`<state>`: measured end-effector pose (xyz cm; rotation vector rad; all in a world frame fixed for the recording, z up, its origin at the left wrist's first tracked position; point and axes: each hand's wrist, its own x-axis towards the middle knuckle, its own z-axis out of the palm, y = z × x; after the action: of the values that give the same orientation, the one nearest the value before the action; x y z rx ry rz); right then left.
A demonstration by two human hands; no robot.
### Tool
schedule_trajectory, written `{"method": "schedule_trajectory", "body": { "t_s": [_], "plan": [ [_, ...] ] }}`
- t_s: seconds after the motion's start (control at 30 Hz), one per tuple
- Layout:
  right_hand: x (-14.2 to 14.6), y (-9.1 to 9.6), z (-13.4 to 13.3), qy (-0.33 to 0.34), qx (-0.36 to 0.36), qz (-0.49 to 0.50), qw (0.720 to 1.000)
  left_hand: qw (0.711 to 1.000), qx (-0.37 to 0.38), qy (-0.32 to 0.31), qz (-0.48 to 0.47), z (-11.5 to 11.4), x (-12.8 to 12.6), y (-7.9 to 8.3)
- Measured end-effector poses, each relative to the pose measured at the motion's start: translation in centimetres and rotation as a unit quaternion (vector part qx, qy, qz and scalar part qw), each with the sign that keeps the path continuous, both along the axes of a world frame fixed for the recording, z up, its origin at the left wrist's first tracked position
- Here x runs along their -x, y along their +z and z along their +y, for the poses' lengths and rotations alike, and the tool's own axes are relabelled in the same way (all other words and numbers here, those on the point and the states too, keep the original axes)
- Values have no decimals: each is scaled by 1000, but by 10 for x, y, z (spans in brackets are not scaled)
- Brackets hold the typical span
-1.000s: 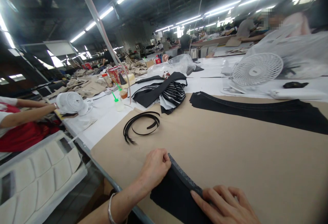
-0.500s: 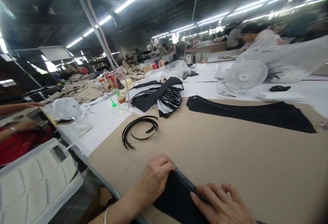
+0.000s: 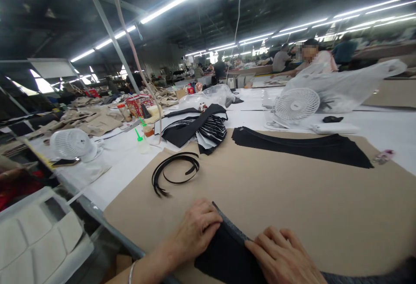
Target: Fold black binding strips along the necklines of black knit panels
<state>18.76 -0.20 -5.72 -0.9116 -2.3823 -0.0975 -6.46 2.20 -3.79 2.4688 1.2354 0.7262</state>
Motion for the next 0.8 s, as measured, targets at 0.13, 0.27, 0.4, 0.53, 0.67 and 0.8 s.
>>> {"method": "schedule_trajectory", "body": {
  "t_s": [0.13, 0.27, 0.4, 0.53, 0.67, 0.8],
  "plan": [
    [13, 4, 2, -57, 93, 0, 994, 995, 55, 81, -21, 10, -2, 5],
    [38, 10, 8, -111, 203, 4, 973, 992, 118, 29, 18, 25, 2, 11],
    [67, 18, 19, -168, 282, -34, 944, 982, 160, -36, 93, 40, 1, 17],
    [78, 23, 27, -187, 336, -37, 922, 979, 157, -58, 119, 51, -1, 22],
    [78, 21, 30, -182, 359, -17, 915, 978, 160, -78, 108, 58, 1, 23],
    [75, 14, 30, -166, 358, 9, 919, 976, 163, -109, 98, 62, 5, 20]
  ]
}}
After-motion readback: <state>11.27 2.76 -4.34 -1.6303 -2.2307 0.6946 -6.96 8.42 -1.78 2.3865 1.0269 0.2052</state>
